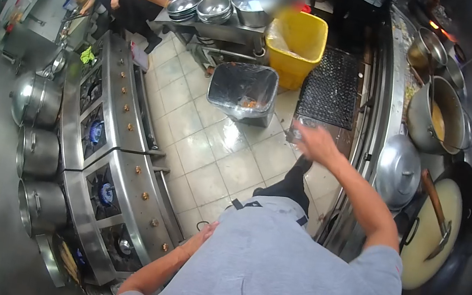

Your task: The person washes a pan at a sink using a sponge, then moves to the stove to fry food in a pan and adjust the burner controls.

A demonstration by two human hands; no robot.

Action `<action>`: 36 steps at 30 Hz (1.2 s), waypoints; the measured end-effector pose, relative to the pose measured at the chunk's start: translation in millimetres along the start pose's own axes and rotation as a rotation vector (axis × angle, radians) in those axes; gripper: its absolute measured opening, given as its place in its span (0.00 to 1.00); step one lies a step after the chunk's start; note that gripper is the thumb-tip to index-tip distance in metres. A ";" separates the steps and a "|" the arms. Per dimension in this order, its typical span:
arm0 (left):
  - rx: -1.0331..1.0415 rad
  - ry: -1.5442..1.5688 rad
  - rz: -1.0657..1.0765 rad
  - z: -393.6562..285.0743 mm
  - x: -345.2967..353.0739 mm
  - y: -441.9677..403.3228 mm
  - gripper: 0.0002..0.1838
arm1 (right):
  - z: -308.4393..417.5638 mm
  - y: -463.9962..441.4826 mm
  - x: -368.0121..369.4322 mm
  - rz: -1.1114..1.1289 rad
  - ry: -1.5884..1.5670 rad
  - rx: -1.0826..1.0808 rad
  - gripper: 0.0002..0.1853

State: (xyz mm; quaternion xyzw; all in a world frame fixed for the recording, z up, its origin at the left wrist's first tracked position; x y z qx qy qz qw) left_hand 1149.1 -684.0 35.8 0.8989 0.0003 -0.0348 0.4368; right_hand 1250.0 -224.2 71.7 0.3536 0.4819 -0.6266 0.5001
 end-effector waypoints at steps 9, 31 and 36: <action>0.093 -0.207 -0.104 18.2 13.1 12.6 0.33 | 3.8 -141.8 -75.5 -0.787 -0.144 0.193 0.23; 0.567 -0.401 -0.342 -4.1 22.5 26.2 0.44 | 3.2 194.7 208.2 0.358 -0.669 1.014 0.13; 0.489 -0.343 -0.304 -57.0 27.4 30.9 0.45 | -29.1 118.4 207.6 0.288 -0.489 0.638 0.13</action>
Point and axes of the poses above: each hand's wrist, its own y-axis away from the middle knuckle, its own x-axis out of the palm, z = x × y, the point moved 4 cm from there along -y, towards the middle knuckle, and after that the axes turned 13 degrees about -x, right-handed, at the moved point
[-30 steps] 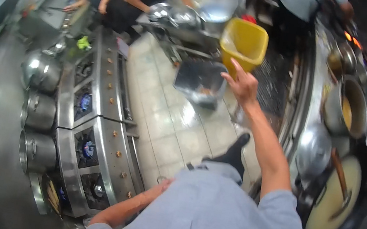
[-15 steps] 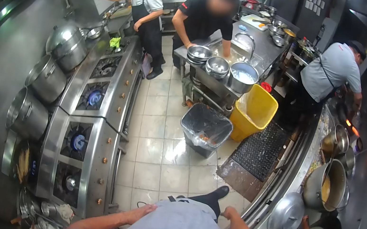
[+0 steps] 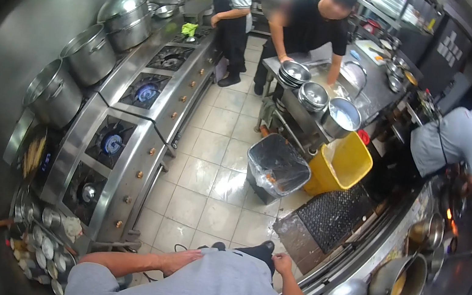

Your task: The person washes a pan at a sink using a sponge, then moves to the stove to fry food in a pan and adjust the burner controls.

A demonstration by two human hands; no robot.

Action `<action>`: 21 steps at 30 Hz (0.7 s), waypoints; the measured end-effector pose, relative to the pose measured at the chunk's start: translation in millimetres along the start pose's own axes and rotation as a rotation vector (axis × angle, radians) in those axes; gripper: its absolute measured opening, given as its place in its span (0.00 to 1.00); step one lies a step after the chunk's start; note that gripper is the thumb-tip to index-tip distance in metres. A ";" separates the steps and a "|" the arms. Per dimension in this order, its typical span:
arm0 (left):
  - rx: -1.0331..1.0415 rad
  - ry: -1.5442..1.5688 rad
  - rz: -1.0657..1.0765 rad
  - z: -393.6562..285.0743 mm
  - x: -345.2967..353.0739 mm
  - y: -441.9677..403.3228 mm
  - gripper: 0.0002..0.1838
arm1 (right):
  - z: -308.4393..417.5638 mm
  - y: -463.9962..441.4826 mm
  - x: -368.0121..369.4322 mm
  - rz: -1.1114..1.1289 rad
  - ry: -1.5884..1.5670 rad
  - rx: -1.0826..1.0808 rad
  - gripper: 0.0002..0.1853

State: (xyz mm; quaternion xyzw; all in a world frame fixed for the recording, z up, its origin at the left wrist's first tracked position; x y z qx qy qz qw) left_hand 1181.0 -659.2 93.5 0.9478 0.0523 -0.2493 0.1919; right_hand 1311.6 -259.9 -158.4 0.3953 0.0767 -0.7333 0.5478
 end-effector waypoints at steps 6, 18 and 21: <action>-0.054 0.063 -0.076 -40.7 -1.1 -56.6 0.47 | 8.2 -105.9 -34.8 0.362 -0.076 -0.123 0.15; -0.944 -0.340 0.208 -18.9 -29.8 -225.0 0.51 | -59.4 -243.7 -190.9 0.340 -0.389 -0.020 0.09; -0.701 -0.039 -0.549 -51.7 -52.9 -274.4 0.38 | -80.7 -252.1 -206.6 0.359 -0.494 0.092 0.08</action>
Point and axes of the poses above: each hand's wrist, its own y-axis away from the middle knuckle, its own x-axis out of the palm, z = x × y, the point moved 4 cm from there along -y, towards the middle knuckle, and after that the axes turned 13 degrees about -x, right-handed, at the moved point
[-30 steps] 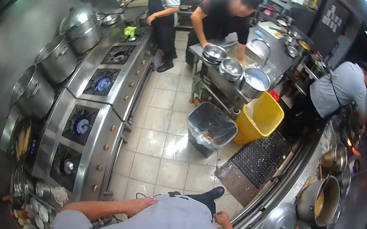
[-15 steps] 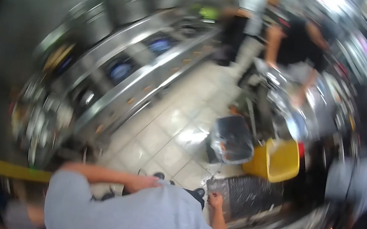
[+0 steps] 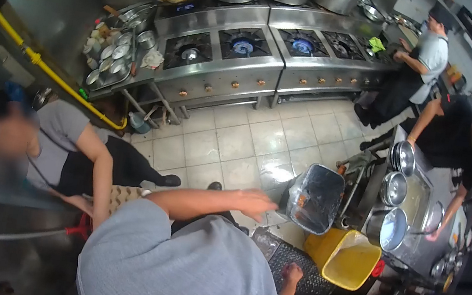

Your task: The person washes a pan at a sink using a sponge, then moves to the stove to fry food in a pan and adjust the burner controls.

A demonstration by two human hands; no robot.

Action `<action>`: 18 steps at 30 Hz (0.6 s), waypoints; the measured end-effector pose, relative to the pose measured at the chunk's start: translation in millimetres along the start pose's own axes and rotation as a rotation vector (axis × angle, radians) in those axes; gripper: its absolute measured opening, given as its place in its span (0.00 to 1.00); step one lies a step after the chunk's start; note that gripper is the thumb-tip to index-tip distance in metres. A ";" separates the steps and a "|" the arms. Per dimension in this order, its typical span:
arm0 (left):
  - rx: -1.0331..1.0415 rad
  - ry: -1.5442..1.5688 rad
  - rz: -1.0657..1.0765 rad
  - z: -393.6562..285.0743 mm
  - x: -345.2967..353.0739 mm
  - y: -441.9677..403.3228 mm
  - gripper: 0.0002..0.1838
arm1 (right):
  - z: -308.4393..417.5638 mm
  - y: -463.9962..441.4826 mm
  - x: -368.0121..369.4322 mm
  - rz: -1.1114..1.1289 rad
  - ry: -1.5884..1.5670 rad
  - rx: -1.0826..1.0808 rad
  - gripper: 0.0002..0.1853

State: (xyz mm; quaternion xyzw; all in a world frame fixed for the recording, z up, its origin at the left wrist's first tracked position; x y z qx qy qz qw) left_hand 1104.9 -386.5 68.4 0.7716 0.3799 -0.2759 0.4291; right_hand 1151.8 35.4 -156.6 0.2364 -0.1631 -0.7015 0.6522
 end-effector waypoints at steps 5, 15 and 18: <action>0.036 0.455 -0.137 -48.4 1.7 20.8 0.34 | 16.8 0.8 1.9 0.478 0.514 0.195 0.08; -0.569 0.328 -0.247 155.7 -42.8 37.2 0.35 | 150.8 -105.0 171.8 0.457 -0.056 -0.258 0.09; -0.687 0.371 -0.277 215.9 -53.2 41.9 0.35 | 158.4 -100.7 201.1 0.531 0.123 -0.249 0.08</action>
Point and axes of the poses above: each hand's wrist, its own y-axis away from the middle knuckle, its own x-axis out of the palm, z = x × y, the point moved 4 cm from there along -y, towards the middle knuckle, and after that the axes turned 13 degrees about -x, right-handed, at the moved point
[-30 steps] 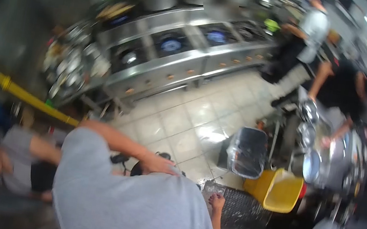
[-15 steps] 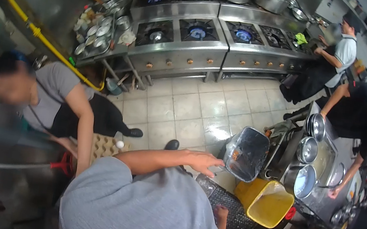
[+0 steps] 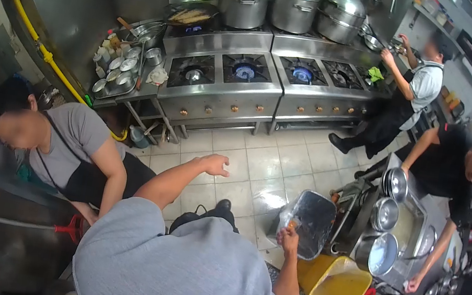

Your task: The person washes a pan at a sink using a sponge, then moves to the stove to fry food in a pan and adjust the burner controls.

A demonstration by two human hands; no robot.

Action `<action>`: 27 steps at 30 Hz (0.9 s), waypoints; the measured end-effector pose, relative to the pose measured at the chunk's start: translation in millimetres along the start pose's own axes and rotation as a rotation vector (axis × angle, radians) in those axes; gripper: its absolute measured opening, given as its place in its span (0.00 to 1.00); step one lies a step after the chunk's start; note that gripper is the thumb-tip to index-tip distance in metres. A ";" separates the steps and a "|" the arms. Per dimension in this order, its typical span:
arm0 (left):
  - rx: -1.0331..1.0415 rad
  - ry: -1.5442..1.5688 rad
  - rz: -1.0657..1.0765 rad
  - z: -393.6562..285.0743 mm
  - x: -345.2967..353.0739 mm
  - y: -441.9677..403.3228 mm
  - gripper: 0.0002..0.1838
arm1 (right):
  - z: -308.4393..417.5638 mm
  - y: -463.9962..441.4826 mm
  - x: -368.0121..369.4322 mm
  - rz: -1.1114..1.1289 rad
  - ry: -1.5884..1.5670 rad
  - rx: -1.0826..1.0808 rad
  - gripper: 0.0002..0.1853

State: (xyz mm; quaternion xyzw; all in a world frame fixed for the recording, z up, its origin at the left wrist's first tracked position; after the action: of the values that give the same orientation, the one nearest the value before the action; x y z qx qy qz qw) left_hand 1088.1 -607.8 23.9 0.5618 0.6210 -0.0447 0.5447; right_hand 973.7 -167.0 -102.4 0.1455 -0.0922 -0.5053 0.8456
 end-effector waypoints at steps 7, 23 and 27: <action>-0.023 -0.088 -0.030 119.7 -26.9 -82.2 0.36 | -84.4 12.3 -19.4 0.049 0.577 0.012 0.11; -0.318 0.327 -0.109 244.1 -266.9 -182.0 0.32 | 67.7 -279.3 175.9 0.079 0.076 0.243 0.09; -0.499 0.288 -0.219 264.6 -293.0 -179.6 0.31 | 142.9 -421.3 268.6 0.282 0.126 -0.063 0.15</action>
State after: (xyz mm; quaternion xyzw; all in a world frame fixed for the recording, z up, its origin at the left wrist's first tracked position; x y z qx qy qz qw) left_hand 1054.0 -1040.1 30.3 0.3411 0.7405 0.1311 0.5641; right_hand 708.6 -613.9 -108.5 0.1358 -0.0426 -0.3739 0.9165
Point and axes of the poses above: each hand's wrist, its own y-axis away from the middle knuckle, its own x-axis out of the palm, z = x × y, the point moved 4 cm from there along -y, towards the middle knuckle, and after that the axes turned 13 degrees about -x, right-handed, at the moved point
